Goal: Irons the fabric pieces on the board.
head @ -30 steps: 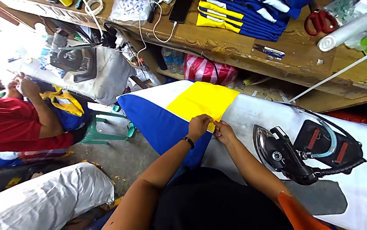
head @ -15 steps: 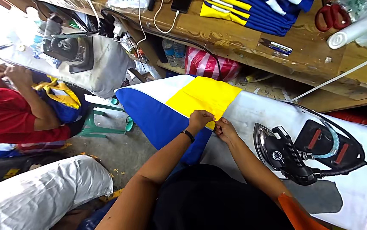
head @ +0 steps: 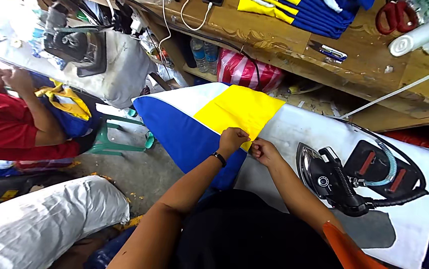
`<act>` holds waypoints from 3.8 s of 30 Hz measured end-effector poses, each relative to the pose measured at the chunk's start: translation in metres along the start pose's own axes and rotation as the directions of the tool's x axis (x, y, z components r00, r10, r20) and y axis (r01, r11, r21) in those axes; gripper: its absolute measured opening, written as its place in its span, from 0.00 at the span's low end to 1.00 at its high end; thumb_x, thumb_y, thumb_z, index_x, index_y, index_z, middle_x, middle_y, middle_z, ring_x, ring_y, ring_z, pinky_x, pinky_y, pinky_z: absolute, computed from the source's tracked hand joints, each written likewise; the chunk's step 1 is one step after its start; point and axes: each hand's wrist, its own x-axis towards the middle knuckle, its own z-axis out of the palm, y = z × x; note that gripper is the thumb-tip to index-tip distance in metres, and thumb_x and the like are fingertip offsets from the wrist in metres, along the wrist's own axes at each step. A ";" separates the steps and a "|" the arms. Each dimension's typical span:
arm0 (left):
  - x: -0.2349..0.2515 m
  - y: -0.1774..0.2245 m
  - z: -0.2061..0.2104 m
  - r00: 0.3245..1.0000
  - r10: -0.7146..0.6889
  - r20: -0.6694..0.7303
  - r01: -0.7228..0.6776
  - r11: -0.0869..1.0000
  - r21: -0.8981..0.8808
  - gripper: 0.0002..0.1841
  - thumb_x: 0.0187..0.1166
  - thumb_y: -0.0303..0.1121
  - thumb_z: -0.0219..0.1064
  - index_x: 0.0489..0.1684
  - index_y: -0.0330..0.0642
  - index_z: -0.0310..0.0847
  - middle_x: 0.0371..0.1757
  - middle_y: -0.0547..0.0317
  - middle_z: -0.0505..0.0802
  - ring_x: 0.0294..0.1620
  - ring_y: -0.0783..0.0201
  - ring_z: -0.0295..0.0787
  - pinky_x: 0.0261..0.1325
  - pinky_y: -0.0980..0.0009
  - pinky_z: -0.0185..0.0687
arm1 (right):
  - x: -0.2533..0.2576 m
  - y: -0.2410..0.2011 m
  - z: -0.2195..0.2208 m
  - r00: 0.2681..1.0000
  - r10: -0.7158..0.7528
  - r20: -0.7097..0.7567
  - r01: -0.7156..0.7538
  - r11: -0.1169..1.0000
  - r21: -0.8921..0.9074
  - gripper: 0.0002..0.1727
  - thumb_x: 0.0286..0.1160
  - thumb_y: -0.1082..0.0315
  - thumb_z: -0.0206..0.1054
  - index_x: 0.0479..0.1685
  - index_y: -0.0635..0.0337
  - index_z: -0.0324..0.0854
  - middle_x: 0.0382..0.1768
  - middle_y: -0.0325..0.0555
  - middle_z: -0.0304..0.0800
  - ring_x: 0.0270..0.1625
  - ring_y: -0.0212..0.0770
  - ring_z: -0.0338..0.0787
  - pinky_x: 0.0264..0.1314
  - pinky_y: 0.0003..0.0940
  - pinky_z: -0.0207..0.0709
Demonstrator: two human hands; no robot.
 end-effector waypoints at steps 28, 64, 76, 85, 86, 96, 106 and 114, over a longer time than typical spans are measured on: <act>-0.022 -0.015 0.020 0.934 0.268 -0.236 -0.314 0.931 -0.187 0.05 0.77 0.26 0.74 0.43 0.33 0.87 0.43 0.49 0.91 0.39 0.60 0.90 0.46 0.62 0.89 | 0.004 0.014 0.012 0.968 -0.243 -0.066 0.251 0.952 0.173 0.15 0.86 0.74 0.61 0.25 0.55 0.76 0.12 0.31 0.69 0.10 0.24 0.63 0.13 0.16 0.60; -0.005 -0.202 -0.243 0.795 -0.161 -0.585 -0.015 0.958 -0.285 0.21 0.90 0.35 0.55 0.73 0.30 0.77 0.70 0.33 0.86 0.72 0.40 0.82 0.76 0.43 0.73 | 0.018 0.027 0.046 0.741 -0.547 -0.389 0.316 0.796 -0.517 0.14 0.87 0.65 0.65 0.53 0.71 0.83 0.44 0.49 0.91 0.44 0.31 0.91 0.54 0.30 0.85; 0.085 -0.255 -0.344 0.878 -0.302 -0.370 0.204 0.938 -0.281 0.23 0.88 0.44 0.61 0.68 0.34 0.82 0.69 0.30 0.86 0.75 0.34 0.78 0.77 0.34 0.68 | -0.020 0.078 0.075 0.697 -0.567 -0.439 0.313 0.791 -0.525 0.14 0.92 0.67 0.56 0.61 0.69 0.79 0.48 0.46 0.87 0.48 0.28 0.87 0.57 0.29 0.82; 0.043 -0.168 -0.349 0.827 -0.057 -0.560 -0.059 0.980 -0.188 0.16 0.84 0.41 0.67 0.54 0.38 0.91 0.60 0.45 0.94 0.71 0.45 0.85 0.77 0.37 0.67 | -0.029 -0.084 0.045 0.536 -0.706 -0.463 0.319 0.677 -0.663 0.17 0.89 0.63 0.59 0.62 0.69 0.79 0.51 0.43 0.86 0.51 0.27 0.86 0.61 0.30 0.81; 0.042 -0.163 -0.347 0.835 0.044 -0.548 -0.149 0.978 -0.148 0.16 0.83 0.41 0.67 0.54 0.39 0.92 0.63 0.48 0.93 0.74 0.48 0.83 0.80 0.40 0.67 | -0.026 -0.098 0.033 0.509 -0.697 -0.506 0.270 0.687 -0.674 0.18 0.88 0.63 0.61 0.65 0.69 0.78 0.56 0.47 0.85 0.55 0.29 0.85 0.64 0.31 0.80; 0.058 -0.278 -0.330 0.874 -0.356 -0.331 0.280 0.925 -0.256 0.38 0.91 0.59 0.49 0.78 0.27 0.72 0.72 0.23 0.82 0.78 0.29 0.76 0.79 0.31 0.64 | -0.022 0.033 0.021 0.538 -0.595 -0.597 -0.196 0.601 -0.775 0.30 0.93 0.54 0.55 0.69 0.79 0.76 0.67 0.81 0.80 0.72 0.72 0.80 0.77 0.66 0.66; 0.027 -0.320 -0.331 0.941 -0.136 -0.311 0.060 0.969 -0.240 0.18 0.91 0.34 0.58 0.34 0.25 0.79 0.32 0.46 0.84 0.35 0.58 0.77 0.48 0.54 0.75 | -0.072 0.090 0.005 0.424 -0.659 -0.621 -0.286 0.553 -0.782 0.25 0.94 0.59 0.54 0.54 0.79 0.84 0.52 0.80 0.86 0.61 0.72 0.85 0.68 0.68 0.69; 0.026 -0.332 -0.298 0.978 -0.123 -0.166 0.069 0.951 -0.300 0.33 0.94 0.55 0.43 0.80 0.35 0.72 0.70 0.31 0.85 0.72 0.37 0.82 0.72 0.38 0.74 | -0.075 0.120 -0.001 0.441 -0.568 -0.695 -0.461 0.520 -0.719 0.28 0.95 0.55 0.51 0.55 0.76 0.84 0.54 0.80 0.87 0.65 0.76 0.85 0.67 0.73 0.70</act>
